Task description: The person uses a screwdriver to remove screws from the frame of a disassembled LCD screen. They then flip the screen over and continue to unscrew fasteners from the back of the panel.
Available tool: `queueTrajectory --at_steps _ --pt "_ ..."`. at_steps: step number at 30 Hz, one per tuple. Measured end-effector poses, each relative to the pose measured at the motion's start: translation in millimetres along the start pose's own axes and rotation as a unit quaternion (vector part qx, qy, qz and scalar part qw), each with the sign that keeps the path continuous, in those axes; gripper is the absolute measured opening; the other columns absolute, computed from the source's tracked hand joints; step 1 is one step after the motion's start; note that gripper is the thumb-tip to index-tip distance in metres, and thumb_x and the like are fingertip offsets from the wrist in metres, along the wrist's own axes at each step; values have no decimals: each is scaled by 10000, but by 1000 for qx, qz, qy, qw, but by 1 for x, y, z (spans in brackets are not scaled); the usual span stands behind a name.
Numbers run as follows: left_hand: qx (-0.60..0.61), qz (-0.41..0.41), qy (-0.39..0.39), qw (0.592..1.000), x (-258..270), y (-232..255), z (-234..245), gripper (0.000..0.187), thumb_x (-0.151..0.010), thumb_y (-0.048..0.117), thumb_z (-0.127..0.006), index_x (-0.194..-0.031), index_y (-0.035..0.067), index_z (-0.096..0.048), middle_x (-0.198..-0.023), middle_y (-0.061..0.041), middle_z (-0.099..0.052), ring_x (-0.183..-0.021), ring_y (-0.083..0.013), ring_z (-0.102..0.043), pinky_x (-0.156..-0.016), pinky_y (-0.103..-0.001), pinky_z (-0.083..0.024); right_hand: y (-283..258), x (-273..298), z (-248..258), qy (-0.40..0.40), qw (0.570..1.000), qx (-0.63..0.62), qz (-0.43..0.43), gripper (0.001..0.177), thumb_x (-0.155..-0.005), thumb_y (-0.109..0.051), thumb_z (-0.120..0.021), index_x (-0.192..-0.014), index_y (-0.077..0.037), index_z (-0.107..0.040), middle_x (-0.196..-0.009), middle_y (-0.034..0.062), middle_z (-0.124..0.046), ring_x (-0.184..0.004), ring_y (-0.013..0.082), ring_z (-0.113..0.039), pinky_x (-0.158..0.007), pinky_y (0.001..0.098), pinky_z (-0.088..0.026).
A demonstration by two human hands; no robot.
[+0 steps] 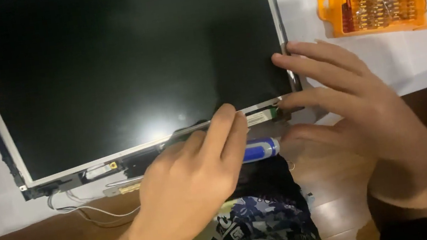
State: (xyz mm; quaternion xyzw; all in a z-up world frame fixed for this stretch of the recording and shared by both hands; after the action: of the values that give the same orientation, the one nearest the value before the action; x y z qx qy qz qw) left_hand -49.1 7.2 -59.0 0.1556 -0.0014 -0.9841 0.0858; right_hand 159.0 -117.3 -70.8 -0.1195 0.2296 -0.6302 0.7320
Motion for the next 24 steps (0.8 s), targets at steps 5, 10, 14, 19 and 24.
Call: queueTrajectory --at_steps 5,10,14,19,24 --pt "-6 -9 -16 1000 -8 5 1 169 -944 -15 -712 -1085 77 -725 -1142 -48 -641 -671 -104 -617 -599 -255 -580 3 -1 -6 20 999 -16 21 420 -880 -245 -840 -1213 -64 -659 -1528 225 -490 -1471 451 -441 -1249 597 -390" --pt "25 9 -12 1000 -11 10 -1 149 -945 -48 -748 -1056 49 -725 -1150 -94 -678 -750 -120 -704 -643 -262 -617 -1 -6 -6 23 998 -60 2 338 -882 -206 -832 -1145 -79 -662 -1513 190 -515 -1480 417 -433 -1261 600 -350" --pt "17 48 -43 998 -14 13 -3 210 -927 -80 -707 -1101 38 -693 -1175 -109 -640 -724 -134 -682 -553 -266 -565 -4 -8 -8 27 989 -134 -50 242 -866 -104 -801 -1060 -67 -660 -1529 215 -493 -1512 423 -383 -1278 575 -328" --pt "52 68 -79 993 -16 13 -3 254 -901 -52 -735 -1127 35 -658 -1165 -104 -610 -765 -153 -681 -485 -274 -528 -4 -6 -5 49 980 -175 -80 196 -888 -97 -764 -1057 -86 -665 -1537 231 -482 -1525 421 -397 -1310 575 -309" --pt "34 79 -61 994 -14 11 -4 380 -905 -93 -702 -1251 62 -678 -1125 -64 -630 -784 -151 -664 -476 -260 -511 -2 -8 0 39 988 -140 -49 246 -915 -112 -741 -1149 -67 -683 -1512 234 -504 -1485 421 -449 -1276 562 -375"
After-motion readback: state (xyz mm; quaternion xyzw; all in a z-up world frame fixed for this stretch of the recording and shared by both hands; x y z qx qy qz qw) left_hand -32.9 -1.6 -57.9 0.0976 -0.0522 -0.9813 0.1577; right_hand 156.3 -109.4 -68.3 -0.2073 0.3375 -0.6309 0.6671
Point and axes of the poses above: each hand's wrist, its own x-axis away from the middle knuckle, its own z-axis out of the back of the hand, y = z × x, the point moved 2 cm from there along -x, towards the middle knuckle
